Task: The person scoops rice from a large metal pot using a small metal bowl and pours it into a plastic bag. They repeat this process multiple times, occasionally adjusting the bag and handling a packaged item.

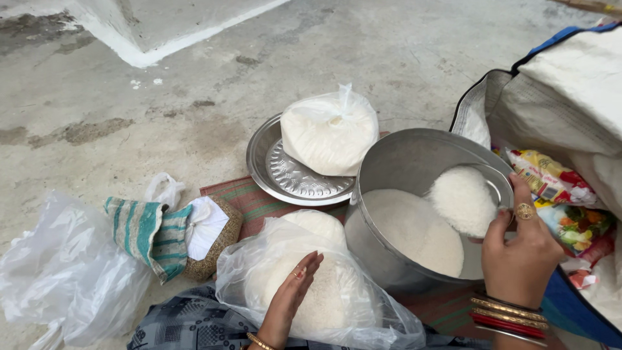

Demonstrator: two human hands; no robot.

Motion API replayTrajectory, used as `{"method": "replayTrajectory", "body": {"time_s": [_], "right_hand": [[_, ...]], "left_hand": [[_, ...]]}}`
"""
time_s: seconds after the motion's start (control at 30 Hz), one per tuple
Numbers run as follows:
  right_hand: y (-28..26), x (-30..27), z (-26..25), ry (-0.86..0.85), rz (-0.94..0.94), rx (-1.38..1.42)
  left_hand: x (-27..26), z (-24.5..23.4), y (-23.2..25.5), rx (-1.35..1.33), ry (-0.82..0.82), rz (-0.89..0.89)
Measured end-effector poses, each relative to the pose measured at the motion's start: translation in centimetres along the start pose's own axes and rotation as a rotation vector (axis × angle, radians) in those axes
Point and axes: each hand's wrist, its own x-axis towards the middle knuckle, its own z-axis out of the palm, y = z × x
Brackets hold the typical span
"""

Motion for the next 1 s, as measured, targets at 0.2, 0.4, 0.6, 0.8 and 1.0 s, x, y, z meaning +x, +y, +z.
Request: {"method": "replayTrajectory", "body": {"time_s": [0.2, 0.4, 0.6, 0.8, 1.0], "right_hand": [[-0.7, -0.8, 0.4, 0.159, -0.228, -0.023], [-0.6, -1.3, 0.3, 0.179, -0.24, -0.049], [0.4, -1.1, 0.7, 0.086, -0.003, 0.129], [1.9, -1.3, 0.1, -0.079, 0.393, 0.946], [3.4, -2.2, -1.0, -0.297, 0.593, 1.211]], "left_hand": [[0.5, -0.3, -0.5, 0.007, -0.017, 0.019], [0.5, 0.1, 0.2, 0.028, -0.007, -0.004], [0.1, 0.6, 1.4, 0.041, 0.036, -0.042], [-0.2, 0.3, 1.7, 0.001, 0.085, 0.028], [-0.2, -0.1, 1.5, -0.03, 0.138, 0.047]]}}
